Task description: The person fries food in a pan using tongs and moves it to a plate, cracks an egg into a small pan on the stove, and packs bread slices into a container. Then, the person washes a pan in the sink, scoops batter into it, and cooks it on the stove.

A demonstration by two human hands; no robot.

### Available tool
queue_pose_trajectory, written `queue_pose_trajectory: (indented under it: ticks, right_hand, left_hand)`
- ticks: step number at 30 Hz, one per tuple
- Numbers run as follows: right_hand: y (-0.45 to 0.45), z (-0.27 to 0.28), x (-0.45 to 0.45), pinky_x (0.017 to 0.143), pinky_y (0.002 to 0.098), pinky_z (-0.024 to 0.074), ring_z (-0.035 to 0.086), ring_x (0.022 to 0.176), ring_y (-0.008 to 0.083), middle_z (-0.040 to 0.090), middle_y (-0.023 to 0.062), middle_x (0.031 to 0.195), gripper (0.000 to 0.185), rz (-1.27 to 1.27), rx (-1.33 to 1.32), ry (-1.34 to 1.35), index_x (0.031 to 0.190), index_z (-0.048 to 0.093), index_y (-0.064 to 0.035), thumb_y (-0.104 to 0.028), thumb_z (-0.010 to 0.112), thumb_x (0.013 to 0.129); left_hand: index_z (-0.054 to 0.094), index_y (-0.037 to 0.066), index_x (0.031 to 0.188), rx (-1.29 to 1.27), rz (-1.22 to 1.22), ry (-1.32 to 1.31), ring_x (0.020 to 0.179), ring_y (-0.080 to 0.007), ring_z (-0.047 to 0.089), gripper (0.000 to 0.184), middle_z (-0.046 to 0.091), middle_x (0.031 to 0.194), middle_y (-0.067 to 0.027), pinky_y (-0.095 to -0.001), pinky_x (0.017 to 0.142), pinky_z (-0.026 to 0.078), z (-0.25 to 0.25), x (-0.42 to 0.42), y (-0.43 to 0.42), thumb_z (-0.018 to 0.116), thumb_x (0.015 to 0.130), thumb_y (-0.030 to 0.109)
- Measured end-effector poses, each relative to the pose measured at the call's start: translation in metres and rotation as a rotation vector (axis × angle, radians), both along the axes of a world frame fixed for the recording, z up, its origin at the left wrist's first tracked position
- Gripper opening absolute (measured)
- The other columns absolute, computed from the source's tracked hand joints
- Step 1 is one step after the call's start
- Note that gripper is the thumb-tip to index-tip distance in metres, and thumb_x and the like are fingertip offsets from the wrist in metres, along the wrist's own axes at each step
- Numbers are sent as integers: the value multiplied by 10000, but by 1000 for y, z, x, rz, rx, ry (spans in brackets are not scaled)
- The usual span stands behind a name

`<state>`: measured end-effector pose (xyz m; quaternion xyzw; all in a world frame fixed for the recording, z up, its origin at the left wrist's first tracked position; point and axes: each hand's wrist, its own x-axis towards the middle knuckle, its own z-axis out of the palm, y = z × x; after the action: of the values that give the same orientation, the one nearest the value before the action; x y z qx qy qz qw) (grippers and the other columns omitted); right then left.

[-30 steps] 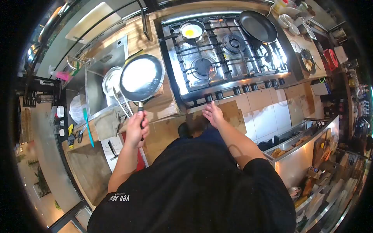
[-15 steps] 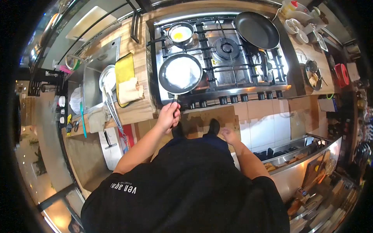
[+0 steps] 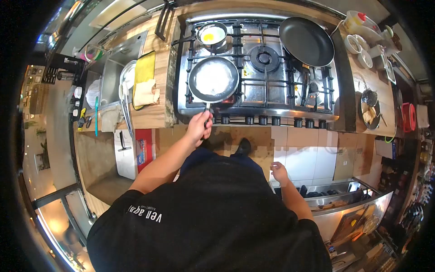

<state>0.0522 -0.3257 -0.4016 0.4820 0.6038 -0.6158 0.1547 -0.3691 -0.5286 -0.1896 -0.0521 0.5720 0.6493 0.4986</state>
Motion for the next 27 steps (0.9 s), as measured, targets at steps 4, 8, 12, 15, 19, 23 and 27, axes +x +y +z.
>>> queue_pose_trajectory:
  ticks: [4, 8, 12, 15, 19, 23, 27]
  right_hand:
    - [9, -6, 2, 686, 318, 577, 707, 751, 185, 723, 107, 940, 326, 44, -36, 41, 1260, 651, 3, -123, 599, 963]
    - [18, 6, -2, 663, 318, 557, 710, 731, 179, 733, 106, 947, 321, 69, -43, -42, 1263, 654, -11, -134, 608, 970]
    - [25, 17, 2, 629, 309, 541, 693, 716, 175, 721, 86, 941, 294, 73, -36, -50, 1241, 660, -25, -108, 603, 965]
    - [27, 20, 6, 605, 303, 531, 672, 701, 167, 702, 72, 934, 291, -13, -58, -65, 1227, 665, -28, -73, 582, 953]
    - [23, 7, 22, 602, 296, 532, 680, 710, 167, 708, 69, 939, 290, 30, -72, -122, 1221, 670, -45, -90, 592, 945]
    - [19, 2, 29, 664, 289, 547, 656, 757, 151, 702, 64, 941, 262, -20, -81, -97, 1204, 676, -39, -75, 592, 958]
    - [13, 13, 23, 713, 317, 561, 672, 849, 158, 721, 69, 974, 266, 68, -123, -129, 1197, 682, -22, -85, 601, 952]
  left_hand:
    - [525, 115, 1059, -25, 72, -44, 482, -97, 405, 282, 473, 710, 13, -276, 413, 292, 13, 16, 0, 500, 1116, 390]
    - [521, 112, 1061, -22, 73, -10, 466, -102, 388, 279, 474, 712, 11, -289, 405, 281, 2, 10, 13, 489, 1118, 384]
    - [515, 120, 1059, 17, 112, -15, 471, -99, 387, 284, 473, 720, 13, -289, 418, 293, -2, 23, 4, 487, 1120, 396]
    - [510, 132, 1050, 0, 30, -60, 487, -102, 402, 287, 466, 718, 16, -285, 429, 301, -1, 25, 4, 491, 1119, 410]
    - [506, 135, 1046, 67, 162, -21, 467, -107, 377, 280, 460, 716, 15, -286, 419, 286, -4, 17, 19, 478, 1123, 403]
    - [509, 136, 1049, 3, 13, -107, 486, -99, 379, 273, 462, 718, 17, -280, 433, 280, 4, 31, 6, 476, 1127, 396]
    - [508, 147, 1039, 68, 96, -56, 485, -99, 377, 293, 463, 717, 11, -279, 426, 270, -6, 19, 19, 498, 1114, 430]
